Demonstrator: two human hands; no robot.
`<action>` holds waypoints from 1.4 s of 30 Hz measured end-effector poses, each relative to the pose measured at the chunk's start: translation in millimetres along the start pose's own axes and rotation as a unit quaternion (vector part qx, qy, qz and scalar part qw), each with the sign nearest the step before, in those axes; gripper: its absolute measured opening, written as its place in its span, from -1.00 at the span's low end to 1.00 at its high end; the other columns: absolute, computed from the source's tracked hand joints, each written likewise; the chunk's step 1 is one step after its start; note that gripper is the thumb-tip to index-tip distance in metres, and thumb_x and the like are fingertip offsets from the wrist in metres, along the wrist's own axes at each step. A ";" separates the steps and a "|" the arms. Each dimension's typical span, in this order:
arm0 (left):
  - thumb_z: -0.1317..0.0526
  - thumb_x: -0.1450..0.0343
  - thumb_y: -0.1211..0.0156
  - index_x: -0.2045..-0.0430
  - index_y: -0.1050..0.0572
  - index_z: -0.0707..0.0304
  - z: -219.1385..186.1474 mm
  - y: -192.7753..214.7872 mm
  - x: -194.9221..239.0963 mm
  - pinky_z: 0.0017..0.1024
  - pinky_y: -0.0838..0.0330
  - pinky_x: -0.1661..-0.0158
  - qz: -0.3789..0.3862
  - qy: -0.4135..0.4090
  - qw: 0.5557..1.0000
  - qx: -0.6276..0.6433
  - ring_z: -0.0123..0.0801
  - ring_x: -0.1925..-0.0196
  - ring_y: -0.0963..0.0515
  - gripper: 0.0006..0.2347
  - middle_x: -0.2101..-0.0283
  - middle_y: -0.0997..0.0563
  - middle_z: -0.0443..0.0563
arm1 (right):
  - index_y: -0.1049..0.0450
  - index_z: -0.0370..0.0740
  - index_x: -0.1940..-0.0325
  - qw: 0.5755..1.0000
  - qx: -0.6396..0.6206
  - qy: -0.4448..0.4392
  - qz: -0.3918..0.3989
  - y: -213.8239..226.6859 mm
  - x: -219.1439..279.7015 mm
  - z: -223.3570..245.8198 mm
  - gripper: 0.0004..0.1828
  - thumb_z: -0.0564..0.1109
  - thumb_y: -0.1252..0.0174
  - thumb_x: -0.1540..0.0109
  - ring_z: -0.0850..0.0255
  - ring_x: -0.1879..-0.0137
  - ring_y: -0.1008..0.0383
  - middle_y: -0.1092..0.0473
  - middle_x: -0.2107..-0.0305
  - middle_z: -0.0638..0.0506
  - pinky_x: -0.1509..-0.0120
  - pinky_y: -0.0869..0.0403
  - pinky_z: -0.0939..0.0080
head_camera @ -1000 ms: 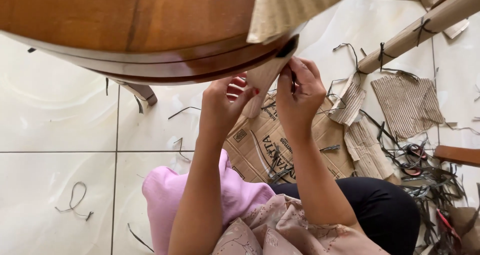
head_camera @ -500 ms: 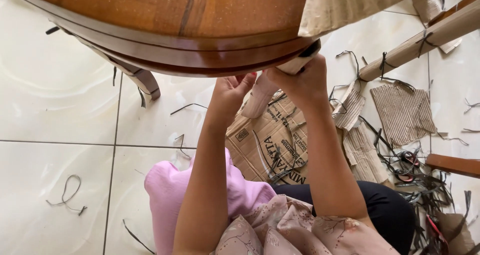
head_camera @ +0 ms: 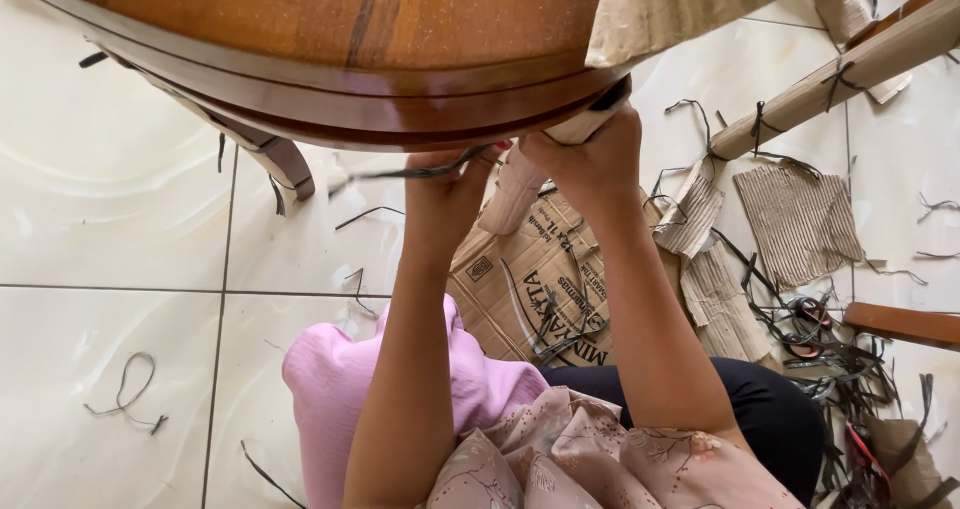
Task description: Wrapping wooden chair legs with protective cardboard and securing them with plastic ties.
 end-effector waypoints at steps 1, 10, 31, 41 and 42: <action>0.31 -0.41 -0.33 0.36 -0.68 0.14 0.2 2.8 2.7 -0.22 -0.53 -0.04 0.000 0.000 1.000 0.000 -0.38 0.21 -0.66 -0.96 0.35 -0.69 -0.06 | -0.58 -0.42 0.19 1.000 0.000 0.000 0.000 0.1 -0.7 6.3 -0.70 -0.35 -0.29 0.01 0.01 0.08 -0.56 -0.52 0.37 -0.27 0.00 -0.54 -0.13; 0.35 -0.48 -0.16 0.35 -0.60 0.23 -53.2 -10.8 8.6 -0.11 -0.54 0.17 0.001 -0.175 0.982 -0.074 0.19 0.28 -0.63 -0.92 0.37 -0.61 0.12 | -0.30 -0.36 -0.20 0.982 0.129 -0.074 -0.114 -9.2 9.7 15.2 -0.16 -0.18 -0.53 0.09 -0.42 -0.17 -0.41 -0.31 0.00 -0.34 -0.29 -0.40 -0.36; 0.29 -0.43 -0.36 0.19 -0.67 0.09 -81.7 -49.0 19.9 -0.32 -0.63 0.19 -0.004 -0.207 0.973 -0.101 -0.13 0.28 -0.74 -0.88 0.30 -0.72 0.00 | -0.60 -0.42 0.04 0.985 0.156 -0.024 -0.073 46.7 73.2 110.8 -0.69 -0.55 0.01 -0.31 0.11 0.43 -0.59 -0.58 0.30 -0.29 0.27 -0.50 0.30; 0.41 -0.44 -0.27 0.23 -0.66 0.33 -91.6 -51.9 18.8 -0.15 -0.62 0.12 0.077 -0.279 0.955 -0.064 0.06 0.22 -0.71 -0.90 0.23 -0.67 0.17 | -0.63 -0.29 0.03 0.994 0.080 0.054 -0.055 40.0 70.2 123.9 -0.78 -0.40 -0.14 -0.31 0.17 0.48 -0.61 -0.60 0.29 -0.20 0.38 -0.58 0.30; 0.36 -0.46 -0.26 0.24 -0.66 0.28 -85.2 -52.1 18.3 -0.20 -0.61 0.11 0.067 -0.279 0.956 -0.062 -0.01 0.20 -0.71 -0.92 0.22 -0.68 0.11 | -0.58 -0.33 -0.07 0.998 0.042 0.041 -0.034 39.8 71.2 114.4 -0.76 -0.34 -0.09 -0.35 0.17 0.49 -0.59 -0.60 0.29 -0.27 0.42 -0.58 0.32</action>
Point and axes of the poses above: each hand's wrist, its own x-axis away from the middle knuckle, its own y-axis out of the back of the hand, z = x × y, the point moved 6 cm from there along -x, towards the middle knuckle
